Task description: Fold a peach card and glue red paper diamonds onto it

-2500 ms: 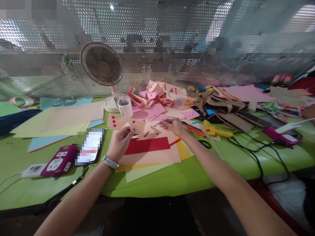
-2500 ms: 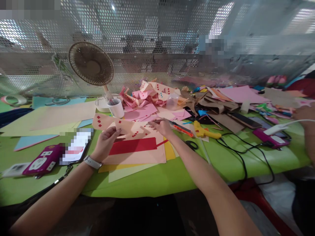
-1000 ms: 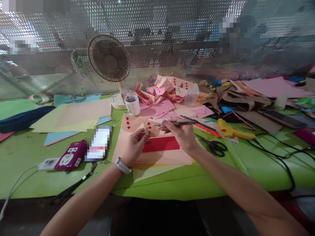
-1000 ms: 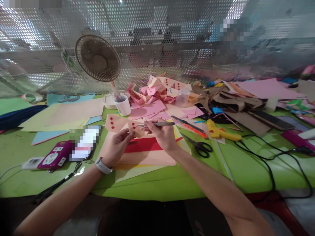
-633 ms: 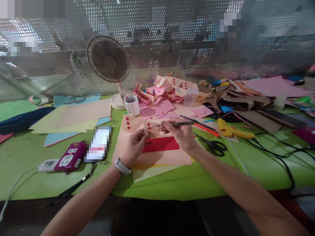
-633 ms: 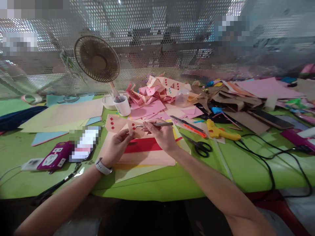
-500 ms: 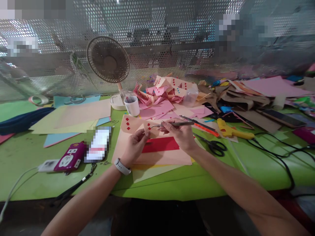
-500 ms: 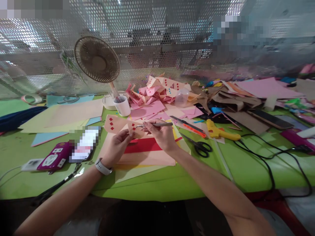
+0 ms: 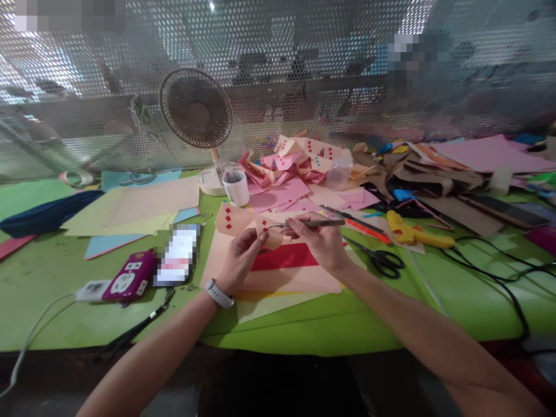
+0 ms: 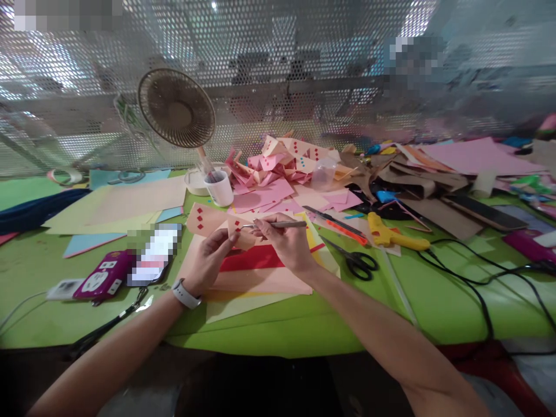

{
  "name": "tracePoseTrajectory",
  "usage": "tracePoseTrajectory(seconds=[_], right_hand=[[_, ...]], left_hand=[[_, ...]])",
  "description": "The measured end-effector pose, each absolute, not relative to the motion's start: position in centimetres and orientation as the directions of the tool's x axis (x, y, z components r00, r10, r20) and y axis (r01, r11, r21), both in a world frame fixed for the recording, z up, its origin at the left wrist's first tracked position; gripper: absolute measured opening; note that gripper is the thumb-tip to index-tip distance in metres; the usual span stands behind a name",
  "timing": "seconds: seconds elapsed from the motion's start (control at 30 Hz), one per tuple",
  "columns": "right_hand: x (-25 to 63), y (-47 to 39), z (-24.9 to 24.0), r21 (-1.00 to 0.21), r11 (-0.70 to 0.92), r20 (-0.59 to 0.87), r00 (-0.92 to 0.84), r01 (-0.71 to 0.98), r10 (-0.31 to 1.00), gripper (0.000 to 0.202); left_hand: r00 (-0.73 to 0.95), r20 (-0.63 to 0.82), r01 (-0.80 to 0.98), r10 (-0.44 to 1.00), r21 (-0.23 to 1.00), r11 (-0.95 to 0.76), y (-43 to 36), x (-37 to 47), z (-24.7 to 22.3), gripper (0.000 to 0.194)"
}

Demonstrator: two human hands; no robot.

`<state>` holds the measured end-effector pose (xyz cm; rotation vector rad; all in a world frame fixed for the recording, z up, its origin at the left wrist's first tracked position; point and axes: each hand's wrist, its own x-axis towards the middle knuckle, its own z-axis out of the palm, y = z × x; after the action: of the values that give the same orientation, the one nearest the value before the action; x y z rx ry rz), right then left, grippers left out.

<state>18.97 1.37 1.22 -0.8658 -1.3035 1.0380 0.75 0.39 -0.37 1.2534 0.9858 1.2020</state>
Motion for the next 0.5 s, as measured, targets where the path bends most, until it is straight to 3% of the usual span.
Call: tracePoseTrajectory(seconds=[0.3, 0.5], right_hand=[[18.85, 0.87, 1.26, -0.936, 0.344, 0.348, -0.04, -0.075, 0.937, 0.026], [19.31, 1.2, 1.7, -0.902, 0.427, 0.423, 0.073, -0.057, 0.903, 0.033]], left_hand=[[0.101, 0.075, -0.103, 0.992, 0.993, -0.065, 0.79, 0.55, -0.68, 0.033], [0.087, 0.058, -0.141, 0.995, 0.989, -0.045, 0.95, 0.41, -0.77, 0.032]])
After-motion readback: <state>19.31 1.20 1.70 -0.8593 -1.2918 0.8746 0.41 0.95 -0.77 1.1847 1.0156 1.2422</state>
